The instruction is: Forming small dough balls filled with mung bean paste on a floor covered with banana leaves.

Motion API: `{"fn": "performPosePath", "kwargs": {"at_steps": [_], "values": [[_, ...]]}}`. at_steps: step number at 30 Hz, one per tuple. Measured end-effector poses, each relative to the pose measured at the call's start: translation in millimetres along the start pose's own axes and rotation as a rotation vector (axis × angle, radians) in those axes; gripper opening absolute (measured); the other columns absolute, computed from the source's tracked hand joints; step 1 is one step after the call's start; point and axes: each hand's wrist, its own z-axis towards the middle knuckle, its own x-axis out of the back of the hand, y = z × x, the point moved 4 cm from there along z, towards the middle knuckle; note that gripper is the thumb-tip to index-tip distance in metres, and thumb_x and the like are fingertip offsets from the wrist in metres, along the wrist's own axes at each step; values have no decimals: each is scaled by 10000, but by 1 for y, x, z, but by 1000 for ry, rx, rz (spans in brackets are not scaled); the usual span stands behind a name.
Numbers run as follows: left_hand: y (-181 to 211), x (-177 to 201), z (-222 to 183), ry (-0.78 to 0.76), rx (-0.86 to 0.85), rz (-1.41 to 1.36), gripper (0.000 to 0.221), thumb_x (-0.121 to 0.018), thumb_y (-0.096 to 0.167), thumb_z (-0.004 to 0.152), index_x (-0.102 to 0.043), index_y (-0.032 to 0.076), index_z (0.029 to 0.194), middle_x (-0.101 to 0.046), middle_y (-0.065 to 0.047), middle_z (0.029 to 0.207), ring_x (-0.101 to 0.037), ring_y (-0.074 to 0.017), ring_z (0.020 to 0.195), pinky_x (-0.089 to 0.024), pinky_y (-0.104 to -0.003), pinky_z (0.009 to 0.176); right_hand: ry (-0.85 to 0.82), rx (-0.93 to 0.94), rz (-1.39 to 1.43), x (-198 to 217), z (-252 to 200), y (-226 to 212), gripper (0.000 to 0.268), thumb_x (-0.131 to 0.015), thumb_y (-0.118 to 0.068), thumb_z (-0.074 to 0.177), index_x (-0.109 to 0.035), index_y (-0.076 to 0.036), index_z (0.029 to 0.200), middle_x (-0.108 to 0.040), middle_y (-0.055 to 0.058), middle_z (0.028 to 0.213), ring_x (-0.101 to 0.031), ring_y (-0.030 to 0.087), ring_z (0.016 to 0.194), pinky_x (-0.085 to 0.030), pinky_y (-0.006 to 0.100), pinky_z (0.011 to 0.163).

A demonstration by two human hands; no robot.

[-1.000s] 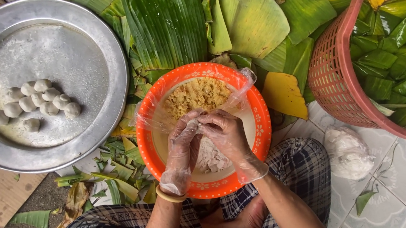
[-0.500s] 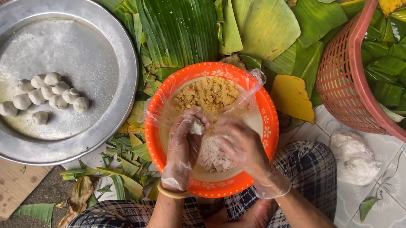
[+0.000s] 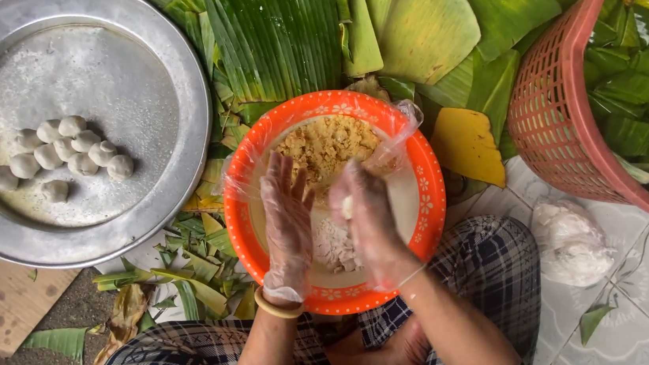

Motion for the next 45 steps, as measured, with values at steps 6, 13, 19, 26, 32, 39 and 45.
{"fn": "performPosePath", "kwargs": {"at_steps": [6, 13, 19, 26, 32, 39, 45], "values": [[40, -27, -41, -32, -370, 491, 705, -205, 476, 1075, -155, -3, 1590, -105, -283, 1658, -58, -473, 1515, -63, -603, 1226, -43, -306, -144, -74, -53, -43, 369, -473, -441, 1001, -697, -153, 1053, -611, -3, 766, -536, 91, 669, -424, 240, 614], [35, -39, -55, -35, -269, 414, 786, -255, 579, 981, -101, 120, 1600, 4, -180, 1692, -24, -370, 1536, -60, -503, 1200, -133, -18, -256, -59, -33, -54, 573, -411, -480, 1007, -571, -117, 1421, -524, 179, 1498, -470, 323, 1382, -390, 456, 1124], [56, -33, -34, 80, -334, 423, 745, -354, 433, 1000, -5, 139, 1589, -94, -214, 1692, -179, -121, 1087, -225, -243, 912, -253, -17, -210, -52, -56, -32, 653, -421, -584, 967, -577, -174, 1451, -634, -31, 798, -518, 66, 597, -415, 225, 461], [65, -12, -38, 77, -562, 941, 707, -267, 455, 1059, -72, 73, 1621, 6, -146, 1708, 10, -331, 1588, 29, -426, 1302, -139, 70, 16, -67, -58, -14, 369, -592, -244, 996, -664, 5, 1260, -687, 173, 1273, -636, 203, 1142, -523, 366, 1000], [32, -2, -8, 57, -341, 182, 924, -169, 719, 960, -204, 63, 1610, -151, -254, 1660, -170, -455, 1513, -76, -583, 1221, -62, -20, 227, -34, -22, -24, 506, -518, -425, 1066, -524, -85, 692, -385, 57, 487, -374, 146, 357, -264, 227, 343], [21, -18, -29, -14, -79, -113, 467, -517, 296, 999, -547, 11, 1368, -525, -245, 1396, -508, -370, 1326, -467, -551, 1049, -51, 42, -317, -53, -34, -72, 444, -454, -528, 1020, -444, -95, 1115, -425, 149, 1068, -428, 279, 993, -338, 431, 870], [85, 76, 35, 120, -202, -229, 399, -632, 366, 938, -557, 187, 1287, -633, -53, 1150, -641, -210, 1043, -587, -481, 904, -303, 82, -501, -4, -8, -72, 345, -603, -239, 1009, -668, -77, 1306, -654, 172, 1296, -615, 277, 1236, -476, 438, 1080]]}}
